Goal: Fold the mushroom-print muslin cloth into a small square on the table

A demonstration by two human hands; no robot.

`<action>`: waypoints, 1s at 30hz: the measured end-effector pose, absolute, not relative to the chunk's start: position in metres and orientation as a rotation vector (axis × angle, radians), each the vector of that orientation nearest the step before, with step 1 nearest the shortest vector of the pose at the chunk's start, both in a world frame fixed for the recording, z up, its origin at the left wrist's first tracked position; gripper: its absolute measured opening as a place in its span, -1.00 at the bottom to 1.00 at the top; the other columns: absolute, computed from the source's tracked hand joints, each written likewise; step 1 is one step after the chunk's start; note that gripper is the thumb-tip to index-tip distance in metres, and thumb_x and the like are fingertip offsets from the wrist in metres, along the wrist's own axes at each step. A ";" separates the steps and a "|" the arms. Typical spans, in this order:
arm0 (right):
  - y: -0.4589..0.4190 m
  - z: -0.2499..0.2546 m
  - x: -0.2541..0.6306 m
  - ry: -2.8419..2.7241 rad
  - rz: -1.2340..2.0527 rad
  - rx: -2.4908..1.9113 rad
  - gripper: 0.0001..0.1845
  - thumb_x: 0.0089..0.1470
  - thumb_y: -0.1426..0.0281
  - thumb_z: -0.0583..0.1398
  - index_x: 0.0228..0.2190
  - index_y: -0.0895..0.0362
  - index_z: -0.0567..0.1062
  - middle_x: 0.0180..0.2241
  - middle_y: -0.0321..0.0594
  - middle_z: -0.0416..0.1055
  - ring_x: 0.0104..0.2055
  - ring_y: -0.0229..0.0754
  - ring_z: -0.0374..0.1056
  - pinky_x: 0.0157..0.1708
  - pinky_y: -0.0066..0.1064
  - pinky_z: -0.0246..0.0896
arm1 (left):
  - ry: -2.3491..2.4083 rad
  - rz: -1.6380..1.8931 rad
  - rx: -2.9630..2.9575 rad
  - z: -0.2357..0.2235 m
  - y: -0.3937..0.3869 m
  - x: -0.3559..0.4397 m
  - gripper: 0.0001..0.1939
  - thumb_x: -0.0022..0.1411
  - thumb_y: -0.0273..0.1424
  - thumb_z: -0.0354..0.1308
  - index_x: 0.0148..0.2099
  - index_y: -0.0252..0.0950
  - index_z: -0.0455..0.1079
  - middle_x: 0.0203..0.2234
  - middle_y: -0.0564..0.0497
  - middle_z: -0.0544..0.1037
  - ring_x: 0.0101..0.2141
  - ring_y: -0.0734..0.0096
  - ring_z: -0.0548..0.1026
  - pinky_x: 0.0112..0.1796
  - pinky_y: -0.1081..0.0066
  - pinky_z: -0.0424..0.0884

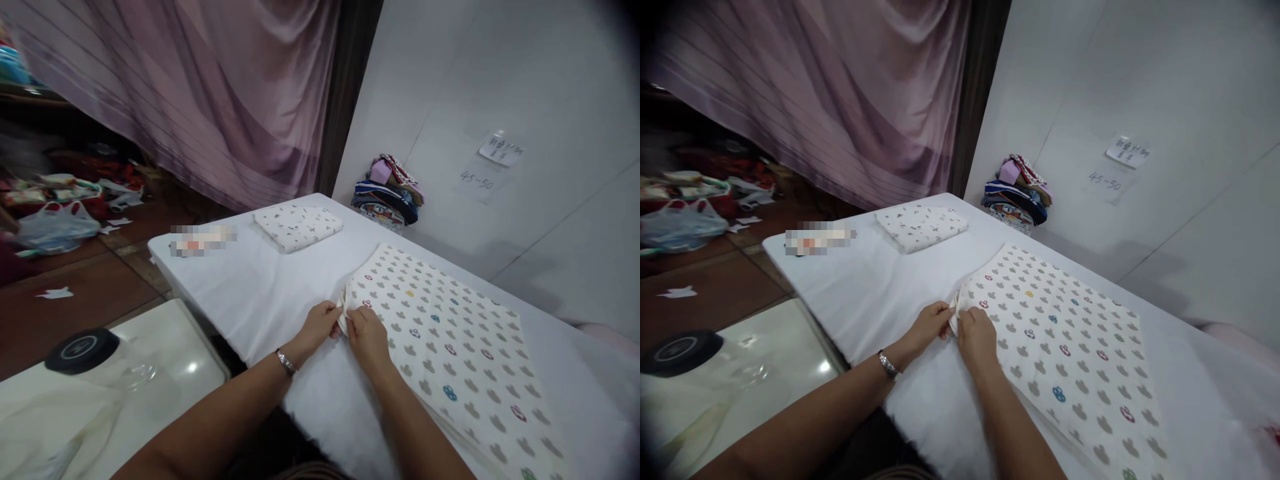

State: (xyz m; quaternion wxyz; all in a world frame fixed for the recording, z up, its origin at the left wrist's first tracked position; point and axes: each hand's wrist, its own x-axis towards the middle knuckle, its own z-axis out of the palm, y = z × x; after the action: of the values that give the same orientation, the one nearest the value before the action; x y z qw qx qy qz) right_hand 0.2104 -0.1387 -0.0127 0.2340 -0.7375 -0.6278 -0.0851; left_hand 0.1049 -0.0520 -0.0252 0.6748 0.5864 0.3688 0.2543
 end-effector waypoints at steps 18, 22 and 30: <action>-0.146 -0.016 0.202 -1.682 0.069 -1.901 -0.71 0.15 0.46 0.01 -0.12 0.09 0.41 -0.28 -0.20 0.36 -0.24 -0.20 0.30 -0.21 -0.41 0.23 | 0.860 0.559 1.294 -0.025 -0.048 0.105 -0.74 0.06 -0.21 0.16 -0.42 -0.30 0.24 -0.79 0.17 0.33 -0.74 0.53 0.29 -0.66 0.54 0.23; -0.170 -0.022 0.214 -1.795 -0.037 -1.838 -0.69 0.18 0.44 -0.01 -0.08 0.15 0.39 -0.21 -0.10 0.36 -0.16 -0.14 0.27 -0.17 -0.34 0.24 | 0.924 0.505 1.403 -0.024 -0.041 0.102 -0.85 0.11 -0.34 0.07 -0.43 -0.29 0.22 -0.78 0.17 0.32 -0.73 0.55 0.27 -0.65 0.54 0.21; -0.210 -0.036 0.228 -1.955 -0.202 -1.898 -0.65 0.21 0.47 -0.06 -0.07 0.13 0.43 -0.24 -0.09 0.38 -0.21 -0.10 0.25 -0.21 -0.27 0.22 | 1.118 0.391 1.927 -0.012 -0.038 0.091 -0.88 0.09 -0.34 0.06 -0.42 -0.29 0.28 -0.59 0.05 0.46 -0.51 0.43 0.43 -0.48 0.49 0.25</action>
State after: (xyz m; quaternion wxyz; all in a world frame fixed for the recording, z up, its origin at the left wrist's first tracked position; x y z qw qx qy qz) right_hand 0.2278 -0.2100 -0.0362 0.2031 -0.6801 -0.7007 -0.0724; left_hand 0.0913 -0.0375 -0.0121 0.4258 0.7707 0.4474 0.1565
